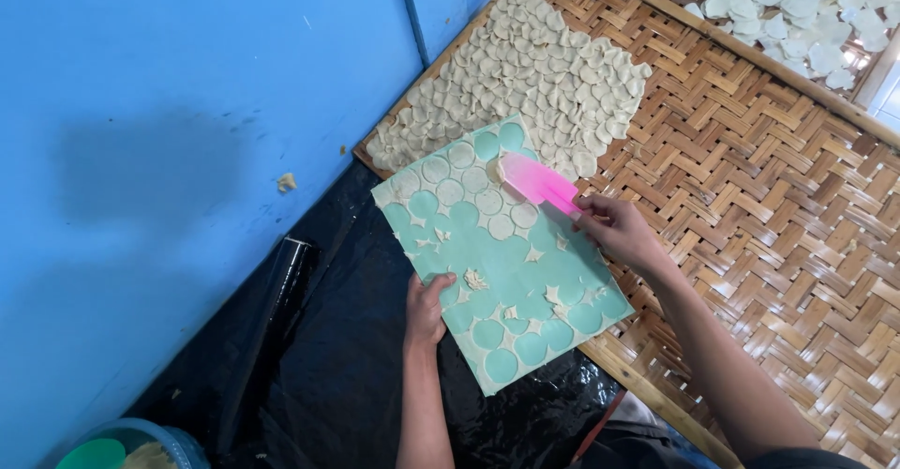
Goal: Scraping circular cracker dough pieces from a mold onto a drying rack.
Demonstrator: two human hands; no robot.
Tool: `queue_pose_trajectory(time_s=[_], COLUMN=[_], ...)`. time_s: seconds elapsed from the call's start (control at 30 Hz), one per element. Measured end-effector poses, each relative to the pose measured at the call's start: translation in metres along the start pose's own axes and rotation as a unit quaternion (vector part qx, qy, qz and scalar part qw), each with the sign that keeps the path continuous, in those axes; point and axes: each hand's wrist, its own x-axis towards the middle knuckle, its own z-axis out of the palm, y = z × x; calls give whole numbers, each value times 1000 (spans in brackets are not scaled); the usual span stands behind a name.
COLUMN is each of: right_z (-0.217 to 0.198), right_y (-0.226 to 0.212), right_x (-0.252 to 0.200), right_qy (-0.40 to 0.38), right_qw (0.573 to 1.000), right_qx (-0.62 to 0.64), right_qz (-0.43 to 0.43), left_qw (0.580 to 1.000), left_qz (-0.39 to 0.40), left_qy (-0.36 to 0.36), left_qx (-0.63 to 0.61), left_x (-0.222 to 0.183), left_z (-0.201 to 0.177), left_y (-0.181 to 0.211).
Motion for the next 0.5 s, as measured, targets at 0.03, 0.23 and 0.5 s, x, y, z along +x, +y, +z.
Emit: queue_pose_trajectory(time_s=[0.03, 0.23, 0.5], right_z=[-1, -2, -11], right_y=[-1, 0, 5], right_x=[-1, -2, 5], right_qy=[1, -52, -65], right_qw=[1000, 989, 968], right_qx=[0, 130, 233], right_qz=[1, 46, 65], left_qw=[1000, 1000, 1000], left_qz=[-1, 0, -11], left_qy=[-1, 3, 22], left_qx=[0, 7, 9], left_x=[0, 0, 2], left_z=[0, 0, -4], left_y=[0, -1, -4])
